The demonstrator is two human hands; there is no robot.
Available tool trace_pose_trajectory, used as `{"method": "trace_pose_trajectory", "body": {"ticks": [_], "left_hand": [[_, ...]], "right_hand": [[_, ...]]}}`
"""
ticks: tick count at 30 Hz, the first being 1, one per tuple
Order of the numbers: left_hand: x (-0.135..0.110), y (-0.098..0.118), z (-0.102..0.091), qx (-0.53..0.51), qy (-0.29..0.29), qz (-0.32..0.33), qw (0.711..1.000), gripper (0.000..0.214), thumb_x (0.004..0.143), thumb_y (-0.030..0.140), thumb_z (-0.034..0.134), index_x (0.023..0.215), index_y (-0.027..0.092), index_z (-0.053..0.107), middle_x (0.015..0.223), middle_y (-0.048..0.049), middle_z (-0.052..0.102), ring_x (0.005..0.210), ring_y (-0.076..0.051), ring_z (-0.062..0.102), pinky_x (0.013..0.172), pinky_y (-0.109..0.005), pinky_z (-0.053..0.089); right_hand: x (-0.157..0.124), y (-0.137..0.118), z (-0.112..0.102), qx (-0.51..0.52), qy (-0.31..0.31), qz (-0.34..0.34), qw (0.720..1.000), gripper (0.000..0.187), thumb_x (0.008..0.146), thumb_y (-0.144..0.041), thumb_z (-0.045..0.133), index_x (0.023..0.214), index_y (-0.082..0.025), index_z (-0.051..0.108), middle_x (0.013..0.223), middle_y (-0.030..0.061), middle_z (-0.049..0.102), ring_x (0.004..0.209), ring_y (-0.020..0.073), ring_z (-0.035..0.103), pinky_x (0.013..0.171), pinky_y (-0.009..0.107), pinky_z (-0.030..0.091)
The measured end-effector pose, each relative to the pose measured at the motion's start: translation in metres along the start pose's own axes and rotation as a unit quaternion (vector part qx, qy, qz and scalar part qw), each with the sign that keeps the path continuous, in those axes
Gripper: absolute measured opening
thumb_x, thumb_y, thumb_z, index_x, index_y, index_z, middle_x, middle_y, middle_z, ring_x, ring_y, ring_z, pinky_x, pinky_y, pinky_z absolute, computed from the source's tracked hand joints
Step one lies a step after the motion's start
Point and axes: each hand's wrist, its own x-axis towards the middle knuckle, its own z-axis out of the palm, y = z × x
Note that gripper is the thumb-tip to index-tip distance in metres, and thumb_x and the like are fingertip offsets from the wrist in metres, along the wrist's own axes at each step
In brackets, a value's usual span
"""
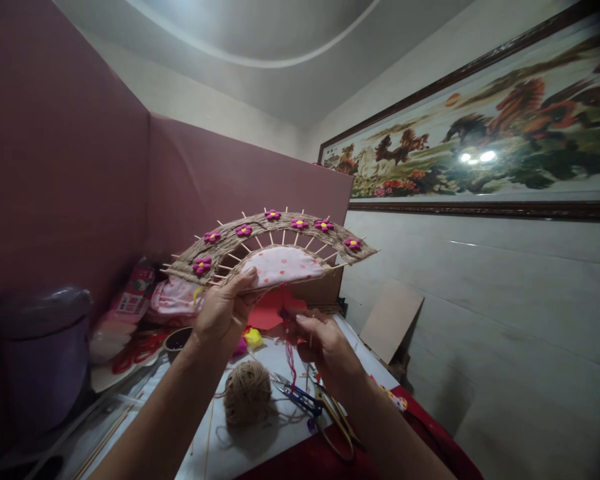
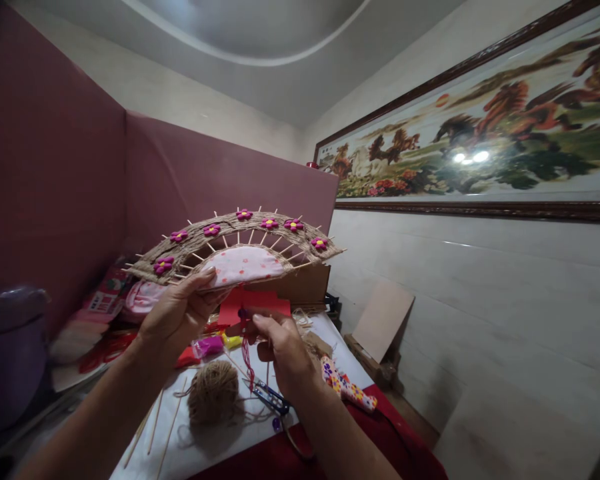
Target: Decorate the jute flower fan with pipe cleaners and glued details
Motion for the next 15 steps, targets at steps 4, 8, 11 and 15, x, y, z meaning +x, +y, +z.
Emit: {"method": "trace_pose_trajectory", "body": {"ticks": [4, 8, 11, 15], "left_hand": [[0.001, 0.001, -0.001, -0.002, -0.018, 0.017, 1.000, 0.012, 0.065, 0.000, 0.063, 0.073, 0.008, 0.067, 0.074, -0.0079, 0.072, 0.068, -0.018, 0.068, 0.064, -0.027, 0.058], [0.001, 0.004, -0.001, 0.004, -0.030, 0.038, 0.999, 0.012, 0.063, 0.002, 0.066, 0.073, 0.007, 0.067, 0.074, -0.0080, 0.072, 0.069, -0.019, 0.068, 0.065, -0.026, 0.058], [0.001, 0.006, -0.001, 0.007, -0.032, 0.045, 0.998, 0.014, 0.062, 0.003, 0.067, 0.075, 0.008, 0.067, 0.075, -0.0078, 0.073, 0.068, -0.018, 0.068, 0.063, -0.025, 0.058], [0.000, 0.007, -0.003, 0.010, -0.037, 0.065, 0.997, 0.019, 0.061, 0.003, 0.070, 0.079, 0.008, 0.068, 0.080, -0.0080, 0.073, 0.069, -0.017, 0.068, 0.063, -0.024, 0.057]], "right_hand": [[-0.004, 0.010, -0.004, -0.031, -0.030, 0.006, 0.999, 0.028, 0.075, -0.031, 0.055, 0.091, -0.014, 0.069, 0.069, 0.0062, 0.065, 0.057, 0.0104, 0.041, 0.045, 0.021, 0.015], [-0.009, 0.017, -0.003, -0.055, -0.051, 0.039, 0.996, 0.032, 0.073, -0.033, 0.054, 0.095, -0.015, 0.068, 0.066, 0.0074, 0.067, 0.059, 0.0122, 0.042, 0.045, 0.021, 0.014], [-0.008, 0.022, -0.004, -0.113, -0.049, 0.042, 0.991, 0.030, 0.075, -0.041, 0.056, 0.084, -0.017, 0.070, 0.065, 0.0051, 0.066, 0.056, 0.0108, 0.038, 0.046, 0.022, 0.013], [-0.001, 0.031, -0.013, -0.259, -0.051, -0.023, 0.964, 0.026, 0.073, -0.041, 0.060, 0.066, -0.018, 0.070, 0.057, -0.0005, 0.058, 0.054, 0.0103, 0.039, 0.050, 0.023, 0.024]]}}
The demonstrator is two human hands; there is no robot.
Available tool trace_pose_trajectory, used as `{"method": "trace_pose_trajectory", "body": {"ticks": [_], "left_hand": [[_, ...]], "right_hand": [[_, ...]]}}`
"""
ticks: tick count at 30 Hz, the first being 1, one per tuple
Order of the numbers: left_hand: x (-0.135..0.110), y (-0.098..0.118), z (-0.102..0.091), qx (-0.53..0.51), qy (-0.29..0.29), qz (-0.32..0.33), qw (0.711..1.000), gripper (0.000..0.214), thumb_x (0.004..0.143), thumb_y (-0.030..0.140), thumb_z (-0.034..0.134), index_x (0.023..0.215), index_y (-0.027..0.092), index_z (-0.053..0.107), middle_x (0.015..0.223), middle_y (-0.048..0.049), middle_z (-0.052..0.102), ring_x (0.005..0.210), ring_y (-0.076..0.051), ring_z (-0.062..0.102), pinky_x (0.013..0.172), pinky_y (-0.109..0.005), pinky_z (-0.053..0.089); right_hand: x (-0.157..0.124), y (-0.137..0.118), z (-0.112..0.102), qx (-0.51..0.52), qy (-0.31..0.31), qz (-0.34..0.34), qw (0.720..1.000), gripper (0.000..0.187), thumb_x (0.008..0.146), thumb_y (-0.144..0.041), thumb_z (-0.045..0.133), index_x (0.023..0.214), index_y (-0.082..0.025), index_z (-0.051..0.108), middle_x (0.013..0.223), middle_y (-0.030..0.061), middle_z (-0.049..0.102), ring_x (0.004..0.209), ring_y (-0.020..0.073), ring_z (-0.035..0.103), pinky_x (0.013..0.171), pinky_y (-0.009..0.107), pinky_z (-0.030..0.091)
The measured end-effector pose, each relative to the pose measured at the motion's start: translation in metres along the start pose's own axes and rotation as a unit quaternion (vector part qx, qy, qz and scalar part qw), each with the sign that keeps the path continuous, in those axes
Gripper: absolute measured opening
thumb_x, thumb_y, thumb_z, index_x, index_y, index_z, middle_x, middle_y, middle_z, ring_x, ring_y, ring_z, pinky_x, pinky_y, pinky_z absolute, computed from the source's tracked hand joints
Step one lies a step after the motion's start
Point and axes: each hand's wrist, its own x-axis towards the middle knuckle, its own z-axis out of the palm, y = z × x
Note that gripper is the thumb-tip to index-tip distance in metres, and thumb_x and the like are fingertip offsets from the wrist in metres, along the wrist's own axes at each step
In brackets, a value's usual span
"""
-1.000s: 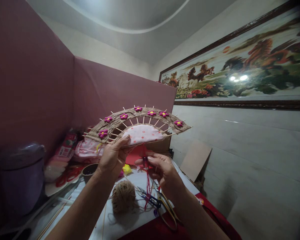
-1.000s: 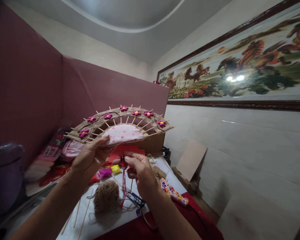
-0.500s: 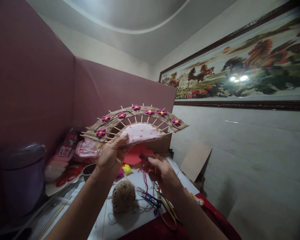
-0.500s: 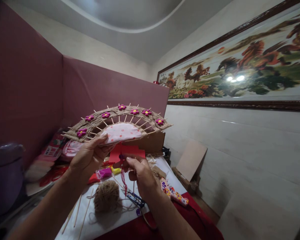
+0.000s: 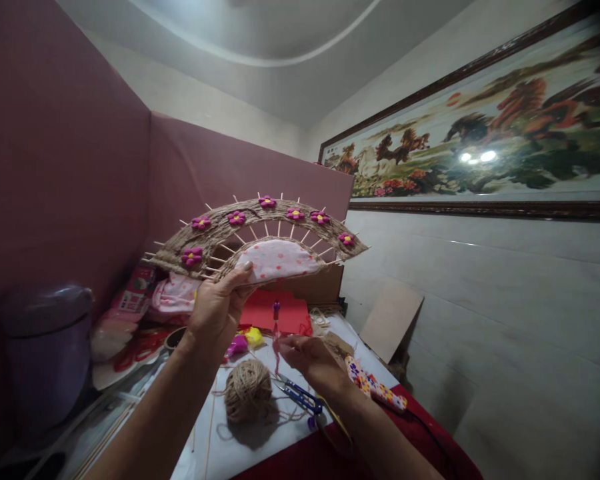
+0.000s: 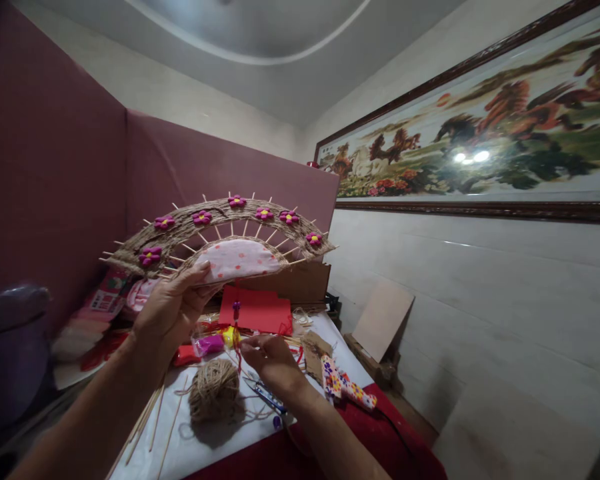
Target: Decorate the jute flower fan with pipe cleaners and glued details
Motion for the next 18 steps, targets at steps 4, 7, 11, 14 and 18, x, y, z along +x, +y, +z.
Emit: {"method": "trace_pose_trajectory", "body": {"ticks": [4, 7, 11, 14, 18], "left_hand": [[0.001, 0.000, 0.000, 0.006, 0.001, 0.006, 1.000, 0.017, 0.060, 0.003, 0.071, 0.076, 0.007, 0.068, 0.079, -0.0082, 0.073, 0.069, -0.017, 0.068, 0.064, -0.024, 0.057], [0.001, 0.000, 0.000, 0.005, -0.003, 0.008, 1.000, 0.018, 0.059, 0.003, 0.071, 0.076, 0.007, 0.069, 0.079, -0.0083, 0.073, 0.071, -0.018, 0.068, 0.064, -0.024, 0.057], [0.000, 0.000, 0.002, 0.001, -0.005, 0.011, 1.000, 0.015, 0.059, 0.002, 0.071, 0.073, 0.007, 0.069, 0.074, -0.0067, 0.072, 0.069, -0.017, 0.068, 0.062, -0.023, 0.057], [-0.001, 0.000, 0.002, -0.001, -0.012, 0.006, 1.000, 0.014, 0.060, 0.002, 0.070, 0.073, 0.007, 0.069, 0.075, -0.0068, 0.072, 0.070, -0.017, 0.068, 0.064, -0.024, 0.057], [-0.001, 0.000, 0.000, 0.003, -0.009, 0.005, 1.000, 0.014, 0.060, 0.002, 0.070, 0.073, 0.007, 0.069, 0.076, -0.0071, 0.072, 0.072, -0.017, 0.068, 0.066, -0.024, 0.057]], "right_hand": [[0.007, 0.012, -0.009, -0.068, 0.061, -0.016, 0.996, 0.017, 0.071, -0.033, 0.062, 0.068, -0.020, 0.071, 0.062, 0.0008, 0.061, 0.061, 0.0147, 0.048, 0.057, 0.026, 0.034], [0.008, 0.015, -0.014, -0.064, 0.080, -0.025, 0.994, 0.022, 0.074, -0.036, 0.059, 0.072, -0.018, 0.072, 0.067, 0.0022, 0.062, 0.065, 0.0157, 0.051, 0.061, 0.028, 0.037], [0.009, 0.013, -0.015, -0.031, 0.080, -0.012, 0.996, 0.023, 0.075, -0.037, 0.059, 0.074, -0.018, 0.072, 0.068, 0.0021, 0.060, 0.063, 0.0137, 0.047, 0.059, 0.027, 0.035], [0.009, 0.009, -0.013, 0.005, 0.090, 0.009, 0.996, 0.020, 0.074, -0.035, 0.060, 0.073, -0.018, 0.071, 0.057, -0.0010, 0.052, 0.052, 0.0103, 0.038, 0.052, 0.025, 0.029], [0.007, 0.004, -0.011, 0.062, 0.092, 0.019, 0.994, 0.018, 0.073, -0.031, 0.060, 0.078, -0.018, 0.072, 0.050, -0.0035, 0.046, 0.046, 0.0084, 0.029, 0.047, 0.024, 0.022]]}}
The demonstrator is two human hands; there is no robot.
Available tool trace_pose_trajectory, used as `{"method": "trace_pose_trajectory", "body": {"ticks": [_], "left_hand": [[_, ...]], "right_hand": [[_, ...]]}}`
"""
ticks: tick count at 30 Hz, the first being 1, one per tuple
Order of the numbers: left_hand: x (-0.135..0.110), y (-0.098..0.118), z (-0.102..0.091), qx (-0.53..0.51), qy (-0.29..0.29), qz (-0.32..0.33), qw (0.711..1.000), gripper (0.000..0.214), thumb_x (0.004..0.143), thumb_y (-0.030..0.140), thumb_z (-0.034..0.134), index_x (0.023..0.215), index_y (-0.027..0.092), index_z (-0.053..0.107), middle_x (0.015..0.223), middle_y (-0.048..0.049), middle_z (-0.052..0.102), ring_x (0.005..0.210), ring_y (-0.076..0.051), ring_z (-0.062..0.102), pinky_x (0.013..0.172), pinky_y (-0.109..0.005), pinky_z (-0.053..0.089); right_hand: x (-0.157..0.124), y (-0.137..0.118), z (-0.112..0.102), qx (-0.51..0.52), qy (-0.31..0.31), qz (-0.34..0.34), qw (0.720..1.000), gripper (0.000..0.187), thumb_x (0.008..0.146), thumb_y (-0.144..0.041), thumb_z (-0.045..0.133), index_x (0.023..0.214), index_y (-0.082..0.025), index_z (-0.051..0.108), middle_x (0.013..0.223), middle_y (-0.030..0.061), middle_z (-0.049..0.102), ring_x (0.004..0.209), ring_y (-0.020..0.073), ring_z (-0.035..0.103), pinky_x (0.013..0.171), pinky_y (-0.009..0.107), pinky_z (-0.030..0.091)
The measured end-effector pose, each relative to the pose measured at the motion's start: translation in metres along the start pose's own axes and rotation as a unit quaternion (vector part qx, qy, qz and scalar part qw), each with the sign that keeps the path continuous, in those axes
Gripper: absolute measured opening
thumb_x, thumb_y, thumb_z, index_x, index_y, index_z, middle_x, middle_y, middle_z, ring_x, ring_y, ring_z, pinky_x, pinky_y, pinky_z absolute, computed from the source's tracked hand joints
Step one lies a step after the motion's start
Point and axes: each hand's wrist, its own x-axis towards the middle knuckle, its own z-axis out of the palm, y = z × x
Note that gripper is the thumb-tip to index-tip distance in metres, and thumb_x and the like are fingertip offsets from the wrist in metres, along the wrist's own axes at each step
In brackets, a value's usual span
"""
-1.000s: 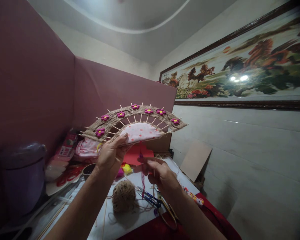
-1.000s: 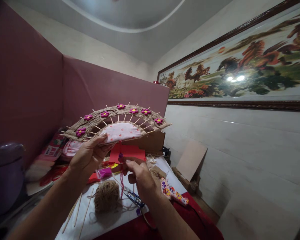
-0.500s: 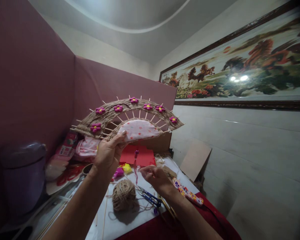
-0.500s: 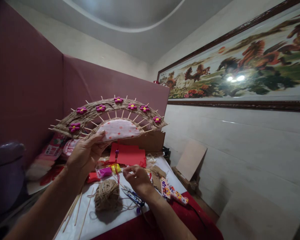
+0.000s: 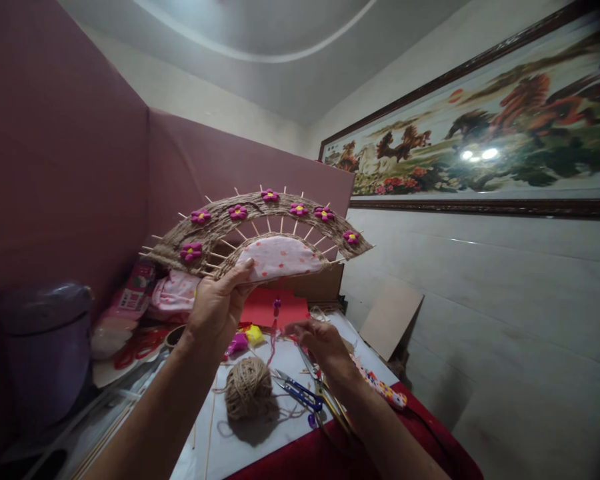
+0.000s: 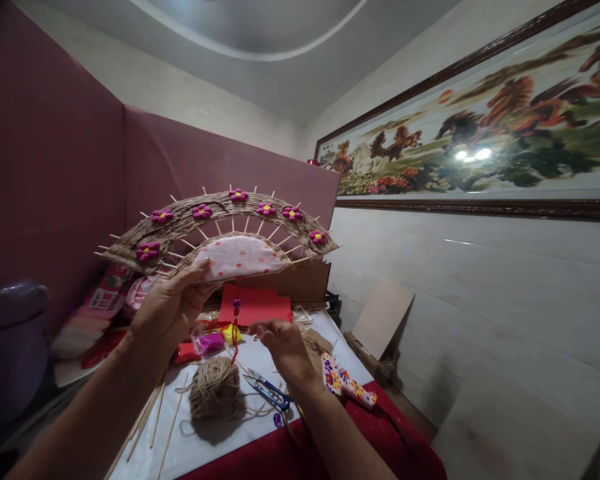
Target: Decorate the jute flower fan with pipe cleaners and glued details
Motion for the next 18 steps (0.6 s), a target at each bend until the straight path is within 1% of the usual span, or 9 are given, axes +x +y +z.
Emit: {"method": "trace_pose_trajectory", "body": {"ticks": [3, 5, 7, 9, 13, 15, 18], "left_hand": [[-0.001, 0.000, 0.000, 0.004, -0.005, 0.000, 1.000, 0.015, 0.060, 0.003, 0.071, 0.075, 0.007, 0.069, 0.078, -0.0073, 0.072, 0.074, -0.017, 0.068, 0.068, -0.024, 0.057], [-0.001, 0.001, 0.001, 0.003, -0.010, -0.003, 1.000, 0.016, 0.061, 0.004, 0.071, 0.076, 0.007, 0.069, 0.080, -0.0079, 0.072, 0.074, -0.018, 0.068, 0.069, -0.025, 0.057], [-0.002, 0.001, 0.002, 0.004, -0.016, -0.006, 1.000, 0.015, 0.062, 0.005, 0.072, 0.076, 0.006, 0.069, 0.080, -0.0085, 0.072, 0.073, -0.017, 0.068, 0.069, -0.026, 0.057], [-0.002, 0.001, 0.002, 0.006, -0.020, -0.010, 1.000, 0.013, 0.063, 0.006, 0.071, 0.076, 0.006, 0.068, 0.079, -0.0088, 0.072, 0.073, -0.017, 0.068, 0.070, -0.026, 0.057], [-0.004, 0.001, 0.003, 0.004, -0.020, -0.015, 1.000, 0.014, 0.064, 0.007, 0.071, 0.078, 0.006, 0.068, 0.079, -0.0092, 0.072, 0.074, -0.018, 0.068, 0.071, -0.027, 0.057], [-0.004, 0.002, 0.003, 0.005, -0.015, -0.017, 1.000, 0.012, 0.064, 0.007, 0.071, 0.076, 0.005, 0.068, 0.077, -0.0095, 0.072, 0.072, -0.017, 0.068, 0.070, -0.027, 0.057], [-0.004, 0.002, 0.003, 0.003, -0.010, -0.013, 1.000, 0.011, 0.063, 0.005, 0.070, 0.074, 0.005, 0.068, 0.076, -0.0088, 0.072, 0.071, -0.017, 0.067, 0.069, -0.025, 0.056]], "right_hand": [[0.000, -0.002, 0.001, 0.020, -0.002, 0.003, 1.000, 0.019, 0.071, -0.031, 0.061, 0.078, -0.018, 0.072, 0.046, -0.0042, 0.043, 0.046, 0.0084, 0.028, 0.046, 0.023, 0.020], [0.001, -0.002, 0.002, 0.027, 0.000, 0.006, 1.000, 0.021, 0.071, -0.033, 0.062, 0.080, -0.017, 0.072, 0.048, -0.0031, 0.047, 0.046, 0.0080, 0.028, 0.046, 0.023, 0.020], [0.001, -0.003, 0.003, 0.037, 0.002, 0.005, 0.999, 0.023, 0.071, -0.033, 0.062, 0.083, -0.017, 0.072, 0.057, -0.0012, 0.055, 0.047, 0.0072, 0.028, 0.046, 0.022, 0.020], [0.002, -0.004, 0.006, 0.049, 0.001, 0.001, 0.999, 0.024, 0.072, -0.034, 0.061, 0.084, -0.017, 0.072, 0.063, 0.0000, 0.059, 0.047, 0.0065, 0.028, 0.046, 0.022, 0.020], [0.001, -0.007, 0.011, 0.083, 0.002, -0.004, 0.997, 0.024, 0.073, -0.035, 0.061, 0.085, -0.018, 0.072, 0.069, 0.0013, 0.062, 0.050, 0.0063, 0.030, 0.046, 0.021, 0.020], [0.000, -0.009, 0.013, 0.106, -0.007, -0.009, 0.994, 0.023, 0.073, -0.036, 0.062, 0.085, -0.019, 0.072, 0.072, 0.0015, 0.064, 0.049, 0.0060, 0.030, 0.046, 0.021, 0.019], [-0.001, -0.012, 0.015, 0.121, -0.024, -0.018, 0.992, 0.024, 0.073, -0.038, 0.062, 0.082, -0.019, 0.073, 0.070, 0.0016, 0.064, 0.048, 0.0056, 0.028, 0.045, 0.021, 0.018]]}}
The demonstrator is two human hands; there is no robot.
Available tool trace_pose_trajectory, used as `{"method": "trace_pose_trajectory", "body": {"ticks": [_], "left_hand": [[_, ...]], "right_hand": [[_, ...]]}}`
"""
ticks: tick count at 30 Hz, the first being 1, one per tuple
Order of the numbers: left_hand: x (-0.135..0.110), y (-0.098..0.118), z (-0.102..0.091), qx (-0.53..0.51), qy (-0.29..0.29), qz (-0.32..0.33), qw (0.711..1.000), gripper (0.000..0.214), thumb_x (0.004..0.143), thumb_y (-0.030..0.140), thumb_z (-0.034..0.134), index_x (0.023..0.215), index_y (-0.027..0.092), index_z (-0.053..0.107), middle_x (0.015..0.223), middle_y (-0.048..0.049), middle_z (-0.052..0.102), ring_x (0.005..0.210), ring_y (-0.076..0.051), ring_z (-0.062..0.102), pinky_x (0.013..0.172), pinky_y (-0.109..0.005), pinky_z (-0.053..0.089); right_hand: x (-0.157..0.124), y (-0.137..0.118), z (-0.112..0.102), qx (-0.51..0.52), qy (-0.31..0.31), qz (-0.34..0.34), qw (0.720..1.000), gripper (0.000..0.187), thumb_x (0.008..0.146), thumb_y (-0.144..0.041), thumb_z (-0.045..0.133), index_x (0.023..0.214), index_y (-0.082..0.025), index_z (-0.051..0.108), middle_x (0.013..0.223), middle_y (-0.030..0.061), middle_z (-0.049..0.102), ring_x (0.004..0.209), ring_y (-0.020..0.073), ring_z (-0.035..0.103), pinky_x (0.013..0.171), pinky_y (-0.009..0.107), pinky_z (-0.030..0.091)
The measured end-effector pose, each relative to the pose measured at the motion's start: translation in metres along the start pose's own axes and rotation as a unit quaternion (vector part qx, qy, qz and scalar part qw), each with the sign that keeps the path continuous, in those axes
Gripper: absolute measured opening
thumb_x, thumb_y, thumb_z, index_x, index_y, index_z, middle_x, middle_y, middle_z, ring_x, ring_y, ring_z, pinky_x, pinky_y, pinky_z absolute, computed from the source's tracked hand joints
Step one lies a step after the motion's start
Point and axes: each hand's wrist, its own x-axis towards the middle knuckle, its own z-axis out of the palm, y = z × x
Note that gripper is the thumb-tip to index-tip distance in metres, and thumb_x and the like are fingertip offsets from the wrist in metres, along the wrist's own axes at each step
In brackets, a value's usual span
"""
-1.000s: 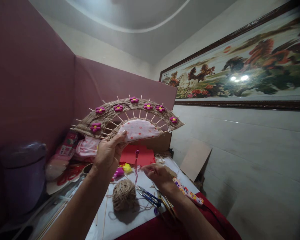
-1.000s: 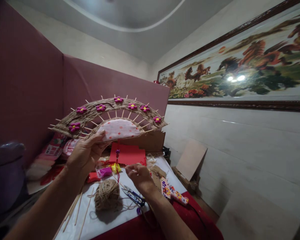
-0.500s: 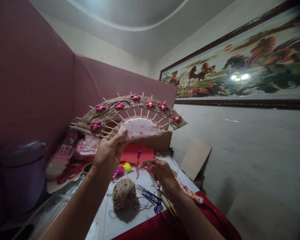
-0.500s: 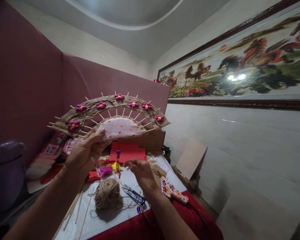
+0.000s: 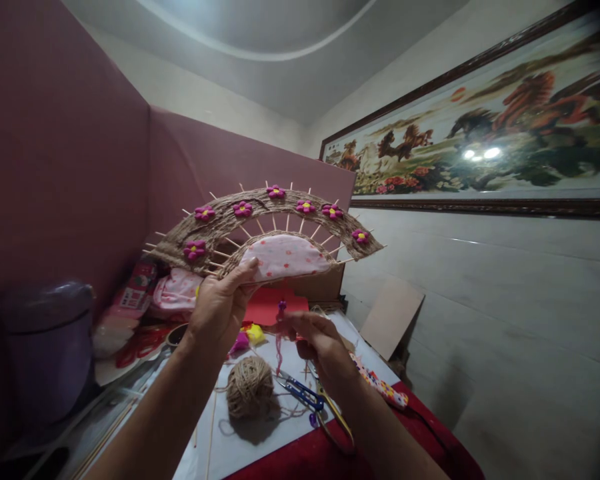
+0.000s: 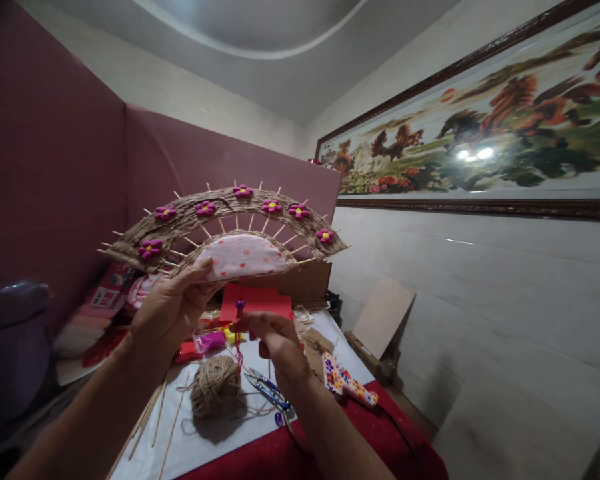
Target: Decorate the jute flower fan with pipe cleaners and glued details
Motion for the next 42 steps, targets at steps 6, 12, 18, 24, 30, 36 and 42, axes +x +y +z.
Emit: {"method": "trace_pose_trajectory", "body": {"ticks": [6, 12, 18, 24, 30, 36, 42], "left_hand": [[0.000, 0.001, 0.001, -0.002, -0.017, 0.004, 1.000, 0.014, 0.065, 0.007, 0.070, 0.079, 0.005, 0.068, 0.078, -0.0095, 0.072, 0.072, -0.018, 0.068, 0.071, -0.027, 0.057], [-0.001, 0.001, 0.001, -0.002, -0.020, 0.012, 1.000, 0.013, 0.064, 0.005, 0.070, 0.077, 0.006, 0.068, 0.079, -0.0092, 0.073, 0.073, -0.018, 0.068, 0.071, -0.027, 0.057], [0.003, -0.001, -0.001, -0.006, -0.002, 0.003, 1.000, 0.012, 0.064, 0.005, 0.069, 0.075, 0.007, 0.068, 0.076, -0.0080, 0.073, 0.072, -0.018, 0.068, 0.069, -0.026, 0.057], [0.004, -0.002, -0.004, -0.005, -0.025, -0.006, 1.000, 0.016, 0.068, 0.007, 0.067, 0.083, 0.007, 0.069, 0.082, -0.0100, 0.073, 0.075, -0.018, 0.068, 0.071, -0.027, 0.057], [0.004, -0.002, -0.005, -0.008, -0.069, -0.008, 0.998, 0.014, 0.070, 0.009, 0.066, 0.083, 0.010, 0.070, 0.090, -0.0087, 0.072, 0.084, -0.019, 0.066, 0.075, -0.026, 0.055], [-0.002, 0.001, 0.000, 0.004, -0.068, -0.012, 0.998, 0.016, 0.070, 0.011, 0.065, 0.086, 0.009, 0.070, 0.090, -0.0088, 0.071, 0.095, -0.022, 0.063, 0.082, -0.029, 0.051], [-0.002, 0.002, 0.000, 0.009, -0.069, -0.011, 0.997, 0.015, 0.071, 0.013, 0.064, 0.084, 0.010, 0.071, 0.093, -0.0099, 0.071, 0.103, -0.025, 0.059, 0.086, -0.032, 0.049]], "right_hand": [[0.000, -0.002, 0.003, -0.002, 0.015, 0.025, 1.000, 0.026, 0.068, -0.028, 0.064, 0.093, -0.021, 0.070, 0.082, 0.0021, 0.068, 0.049, 0.0056, 0.031, 0.046, 0.020, 0.019], [0.001, -0.002, 0.002, -0.015, 0.029, 0.022, 0.999, 0.021, 0.065, -0.022, 0.062, 0.084, -0.019, 0.072, 0.063, -0.0013, 0.061, 0.045, 0.0053, 0.030, 0.045, 0.021, 0.019], [0.001, -0.001, -0.009, -0.009, 0.084, 0.021, 0.996, 0.024, 0.071, -0.036, 0.066, 0.087, -0.019, 0.069, 0.082, 0.0018, 0.062, 0.053, 0.0057, 0.037, 0.044, 0.018, 0.023], [0.005, -0.012, -0.009, 0.098, 0.080, -0.034, 0.991, 0.034, 0.070, -0.048, 0.068, 0.087, -0.019, 0.068, 0.081, 0.0031, 0.059, 0.059, 0.0072, 0.039, 0.041, 0.016, 0.021], [0.019, -0.031, -0.004, 0.152, 0.029, -0.116, 0.981, 0.046, 0.065, -0.060, 0.066, 0.077, -0.016, 0.063, 0.066, -0.0004, 0.051, 0.049, 0.0053, 0.030, 0.038, 0.016, 0.014], [0.022, -0.043, 0.008, 0.147, 0.010, -0.129, 0.981, 0.045, 0.071, -0.059, 0.061, 0.063, -0.016, 0.052, 0.049, -0.0047, 0.042, 0.041, 0.0035, 0.021, 0.037, 0.019, 0.011], [0.024, -0.046, 0.018, 0.165, 0.007, -0.125, 0.978, 0.036, 0.070, -0.043, 0.067, 0.057, -0.018, 0.045, 0.045, -0.0072, 0.037, 0.038, 0.0034, 0.023, 0.036, 0.019, 0.014]]}}
